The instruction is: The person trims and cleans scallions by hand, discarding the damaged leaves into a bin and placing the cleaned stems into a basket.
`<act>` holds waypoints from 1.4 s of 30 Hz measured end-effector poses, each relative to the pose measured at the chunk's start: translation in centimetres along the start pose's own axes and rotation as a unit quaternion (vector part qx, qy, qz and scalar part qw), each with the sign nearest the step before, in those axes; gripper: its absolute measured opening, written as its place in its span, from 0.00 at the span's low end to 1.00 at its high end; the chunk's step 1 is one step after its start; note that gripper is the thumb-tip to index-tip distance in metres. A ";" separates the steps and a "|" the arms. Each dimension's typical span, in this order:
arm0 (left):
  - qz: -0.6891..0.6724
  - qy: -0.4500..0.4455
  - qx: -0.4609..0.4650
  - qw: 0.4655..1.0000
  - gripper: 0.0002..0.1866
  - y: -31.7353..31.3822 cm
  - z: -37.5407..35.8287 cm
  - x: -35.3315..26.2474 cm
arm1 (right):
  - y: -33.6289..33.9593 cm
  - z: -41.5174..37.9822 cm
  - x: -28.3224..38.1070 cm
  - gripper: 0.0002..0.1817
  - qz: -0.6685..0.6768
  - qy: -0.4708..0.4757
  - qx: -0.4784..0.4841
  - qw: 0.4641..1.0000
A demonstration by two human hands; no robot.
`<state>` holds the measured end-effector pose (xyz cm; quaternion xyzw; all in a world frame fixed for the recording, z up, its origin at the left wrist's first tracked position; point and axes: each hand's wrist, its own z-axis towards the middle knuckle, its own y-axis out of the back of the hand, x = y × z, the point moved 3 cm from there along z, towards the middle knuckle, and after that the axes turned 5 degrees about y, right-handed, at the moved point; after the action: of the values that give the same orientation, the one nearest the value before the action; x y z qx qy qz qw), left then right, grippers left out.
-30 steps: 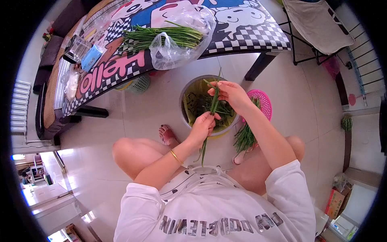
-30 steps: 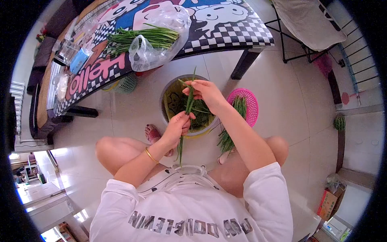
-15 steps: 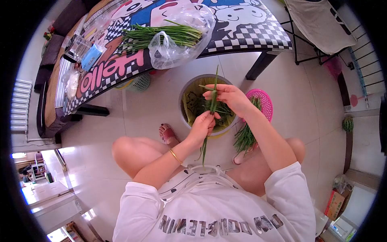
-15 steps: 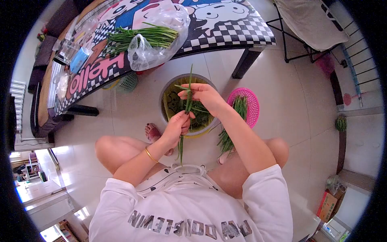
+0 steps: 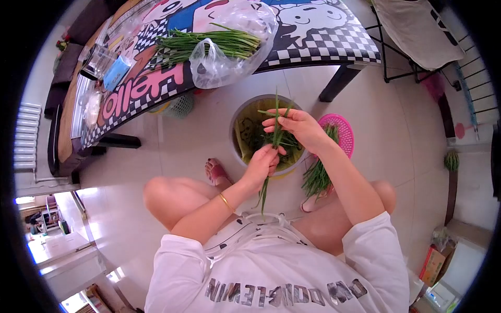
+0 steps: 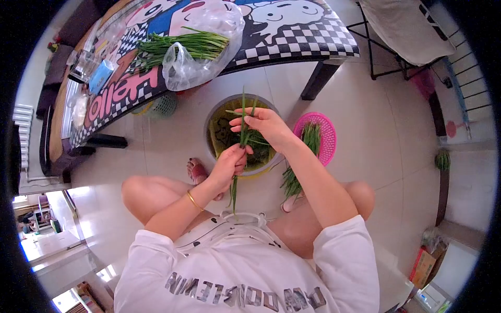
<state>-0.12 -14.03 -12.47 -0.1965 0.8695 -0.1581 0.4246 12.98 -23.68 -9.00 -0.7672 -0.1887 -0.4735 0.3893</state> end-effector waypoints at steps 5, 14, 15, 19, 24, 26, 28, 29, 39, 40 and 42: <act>-0.006 -0.004 0.005 1.000 0.10 0.0 0.3 0.3 | 0.1 0.2 -0.4 0.19 0.006 0.004 -0.005 1.000; 0.020 0.011 0.004 1.000 0.11 -0.5 0.2 0.3 | 0.3 0.2 -1.3 0.19 0.034 0.020 -0.050 0.998; 0.017 0.013 0.007 1.000 0.11 -0.5 0.2 0.4 | 0.2 0.2 -1.4 0.19 0.047 0.021 -0.070 0.996; 0.011 0.025 0.007 1.000 0.10 -0.2 0.3 1.2 | 0.3 0.6 -2.6 0.18 0.124 0.003 -0.088 0.988; 0.017 0.041 0.006 0.999 0.10 -0.5 -0.2 2.3 | 1.1 1.1 -3.6 0.18 0.135 -0.032 -0.113 0.984; 0.005 0.045 0.024 0.999 0.10 -0.2 -0.3 2.9 | 1.0 1.3 -3.6 0.18 0.133 -0.050 -0.133 0.981; 0.007 0.054 0.016 0.998 0.10 0.0 -0.3 3.0 | 0.8 1.2 -3.1 0.17 0.140 -0.062 -0.152 0.977; 0.009 0.058 0.013 0.998 0.10 0.0 -0.3 3.0 | 1.4 1.6 -3.5 0.17 0.161 -0.064 -0.125 0.977; 0.033 0.092 0.029 0.995 0.11 -0.7 -0.6 3.8 | 2.4 2.1 -5.5 0.15 0.048 -0.126 -0.071 0.988; 0.032 0.098 0.030 0.994 0.11 -0.9 -0.8 3.8 | 2.4 2.1 -5.6 0.16 0.035 -0.122 -0.066 0.990; 0.032 0.104 0.042 0.993 0.11 -1.1 -1.2 3.8 | 2.5 2.2 -5.1 0.17 -0.030 -0.146 -0.088 0.985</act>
<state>-3.00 -16.68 -13.81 -0.1330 0.9074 -0.2010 0.3444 13.51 -23.12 -15.08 -0.8531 -0.2243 -0.3829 0.2744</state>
